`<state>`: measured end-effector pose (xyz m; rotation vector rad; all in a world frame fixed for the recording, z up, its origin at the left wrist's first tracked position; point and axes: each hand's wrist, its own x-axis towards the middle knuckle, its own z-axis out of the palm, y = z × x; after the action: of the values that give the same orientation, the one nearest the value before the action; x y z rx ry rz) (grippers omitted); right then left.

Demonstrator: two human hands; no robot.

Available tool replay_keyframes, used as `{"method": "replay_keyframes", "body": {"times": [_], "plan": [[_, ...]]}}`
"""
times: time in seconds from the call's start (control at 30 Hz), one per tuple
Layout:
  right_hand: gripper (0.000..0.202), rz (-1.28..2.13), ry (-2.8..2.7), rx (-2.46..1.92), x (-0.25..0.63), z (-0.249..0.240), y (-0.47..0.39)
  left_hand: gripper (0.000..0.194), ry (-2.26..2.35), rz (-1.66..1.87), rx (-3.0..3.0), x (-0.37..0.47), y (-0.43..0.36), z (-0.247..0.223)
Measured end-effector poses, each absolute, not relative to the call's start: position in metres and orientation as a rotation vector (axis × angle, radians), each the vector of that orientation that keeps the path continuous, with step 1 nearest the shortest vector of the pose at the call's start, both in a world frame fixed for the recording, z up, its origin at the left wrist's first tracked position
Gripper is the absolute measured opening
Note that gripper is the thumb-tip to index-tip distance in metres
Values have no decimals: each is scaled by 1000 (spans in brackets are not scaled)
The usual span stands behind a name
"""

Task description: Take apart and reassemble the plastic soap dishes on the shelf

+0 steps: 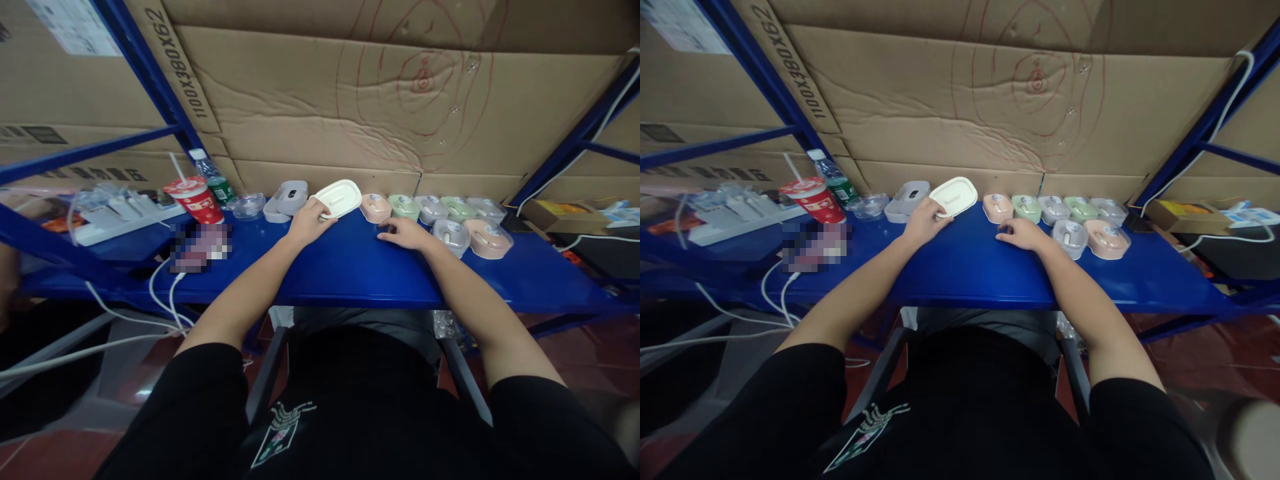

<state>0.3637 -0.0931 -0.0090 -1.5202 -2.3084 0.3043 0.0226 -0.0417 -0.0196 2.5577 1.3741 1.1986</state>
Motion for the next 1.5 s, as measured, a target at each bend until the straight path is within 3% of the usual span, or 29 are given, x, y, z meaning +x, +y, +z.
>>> {"method": "replay_keyframes", "body": {"times": [0.2,0.37,0.57,0.73,0.83,1.03,1.23,1.5], "plan": [[61,287,-2288,-1464,363,-11,-93,26,915,889,2781,35,-63,-12],[43,260,-2361,-1459,360,-15,-91,33,898,615,2773,43,-70,-15],[36,274,-2403,-1438,359,-17,-91,29,1273,862,2680,30,-58,-13],[35,283,-2388,-1452,359,-18,-91,41,1673,605,2599,13,-44,-15],[36,292,-2389,-1464,358,-17,-92,37,1764,528,2592,9,-39,-16],[37,295,-2393,-1471,357,-14,-94,20,1721,654,2540,11,-38,-17],[38,283,-2399,-1479,357,-15,-93,22,1553,1015,2396,17,-42,-15],[37,283,-2411,-1486,357,-13,-94,19,1438,986,2474,20,-38,-21]]}}
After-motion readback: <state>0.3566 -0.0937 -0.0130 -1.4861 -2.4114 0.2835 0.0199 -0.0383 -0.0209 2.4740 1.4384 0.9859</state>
